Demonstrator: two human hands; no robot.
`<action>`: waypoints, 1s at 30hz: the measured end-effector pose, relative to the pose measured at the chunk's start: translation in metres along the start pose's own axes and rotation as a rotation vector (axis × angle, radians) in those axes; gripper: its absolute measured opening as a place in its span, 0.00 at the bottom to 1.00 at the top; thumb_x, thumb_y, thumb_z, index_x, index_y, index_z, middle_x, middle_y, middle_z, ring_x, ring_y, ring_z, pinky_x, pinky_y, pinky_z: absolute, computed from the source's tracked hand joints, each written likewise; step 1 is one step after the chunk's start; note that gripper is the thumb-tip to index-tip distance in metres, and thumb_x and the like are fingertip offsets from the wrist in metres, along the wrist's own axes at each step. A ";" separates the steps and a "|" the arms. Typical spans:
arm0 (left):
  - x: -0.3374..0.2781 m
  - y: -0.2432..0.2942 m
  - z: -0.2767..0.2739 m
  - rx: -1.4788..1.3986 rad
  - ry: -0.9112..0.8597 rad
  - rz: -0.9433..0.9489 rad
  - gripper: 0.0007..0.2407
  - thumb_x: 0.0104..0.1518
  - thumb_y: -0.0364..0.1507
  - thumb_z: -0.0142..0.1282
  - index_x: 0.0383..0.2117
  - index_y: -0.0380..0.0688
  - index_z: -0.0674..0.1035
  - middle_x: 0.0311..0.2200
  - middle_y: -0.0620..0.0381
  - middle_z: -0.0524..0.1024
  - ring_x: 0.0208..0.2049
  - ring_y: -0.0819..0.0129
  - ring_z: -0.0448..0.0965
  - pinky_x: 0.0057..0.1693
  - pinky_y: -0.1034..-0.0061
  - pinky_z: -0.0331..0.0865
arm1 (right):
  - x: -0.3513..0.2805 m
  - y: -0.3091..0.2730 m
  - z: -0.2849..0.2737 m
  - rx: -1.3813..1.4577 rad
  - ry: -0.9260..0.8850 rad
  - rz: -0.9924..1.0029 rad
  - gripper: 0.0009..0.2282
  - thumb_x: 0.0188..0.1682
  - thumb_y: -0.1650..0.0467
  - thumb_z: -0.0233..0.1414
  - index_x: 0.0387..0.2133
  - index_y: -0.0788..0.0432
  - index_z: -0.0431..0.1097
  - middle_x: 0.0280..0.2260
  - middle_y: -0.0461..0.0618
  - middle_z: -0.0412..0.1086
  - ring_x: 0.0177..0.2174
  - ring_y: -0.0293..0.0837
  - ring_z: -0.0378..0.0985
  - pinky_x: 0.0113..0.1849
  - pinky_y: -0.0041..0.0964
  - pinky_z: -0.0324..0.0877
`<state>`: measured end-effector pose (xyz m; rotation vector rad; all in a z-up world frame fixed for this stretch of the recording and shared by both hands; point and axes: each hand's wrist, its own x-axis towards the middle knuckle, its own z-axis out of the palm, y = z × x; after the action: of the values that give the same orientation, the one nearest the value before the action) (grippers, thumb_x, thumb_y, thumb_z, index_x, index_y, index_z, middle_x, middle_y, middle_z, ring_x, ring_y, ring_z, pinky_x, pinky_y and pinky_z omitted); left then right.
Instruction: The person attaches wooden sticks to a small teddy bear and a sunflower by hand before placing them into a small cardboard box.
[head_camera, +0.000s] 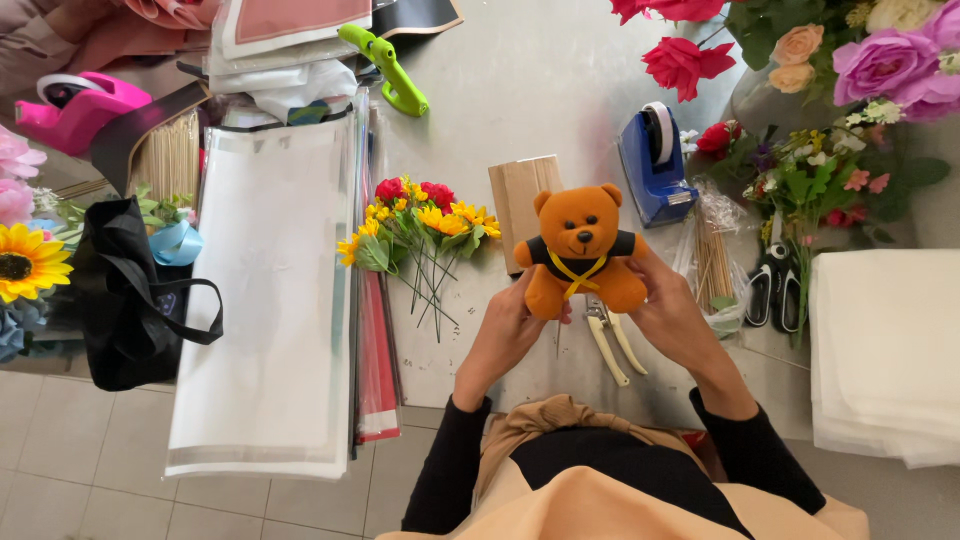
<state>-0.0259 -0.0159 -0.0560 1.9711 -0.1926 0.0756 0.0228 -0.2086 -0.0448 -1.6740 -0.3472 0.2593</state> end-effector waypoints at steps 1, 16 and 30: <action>-0.001 -0.006 -0.002 -0.001 -0.001 0.001 0.11 0.59 0.28 0.47 0.47 0.43 0.68 0.23 0.52 0.71 0.25 0.63 0.74 0.38 0.71 0.72 | 0.000 0.005 -0.001 -0.001 0.001 0.000 0.17 0.43 0.78 0.51 0.47 0.57 0.66 0.37 0.52 0.71 0.39 0.45 0.73 0.46 0.45 0.66; 0.026 0.058 -0.020 -0.712 0.198 -0.125 0.21 0.57 0.40 0.50 0.53 0.44 0.69 0.46 0.51 0.70 0.48 0.65 0.71 0.54 0.70 0.67 | -0.009 -0.001 0.017 -0.123 0.011 0.050 0.19 0.39 0.79 0.54 0.46 0.60 0.66 0.39 0.55 0.70 0.42 0.50 0.72 0.45 0.49 0.64; 0.022 0.032 -0.020 -0.674 0.347 -0.031 0.23 0.58 0.48 0.39 0.55 0.52 0.62 0.61 0.52 0.57 0.57 0.58 0.64 0.59 0.67 0.62 | -0.014 -0.001 0.033 -0.163 0.100 0.090 0.16 0.45 0.75 0.49 0.48 0.52 0.65 0.34 0.48 0.69 0.35 0.43 0.71 0.44 0.43 0.67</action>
<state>-0.0094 -0.0123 -0.0165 1.2634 0.0411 0.2907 -0.0021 -0.1827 -0.0484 -1.8590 -0.2235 0.2172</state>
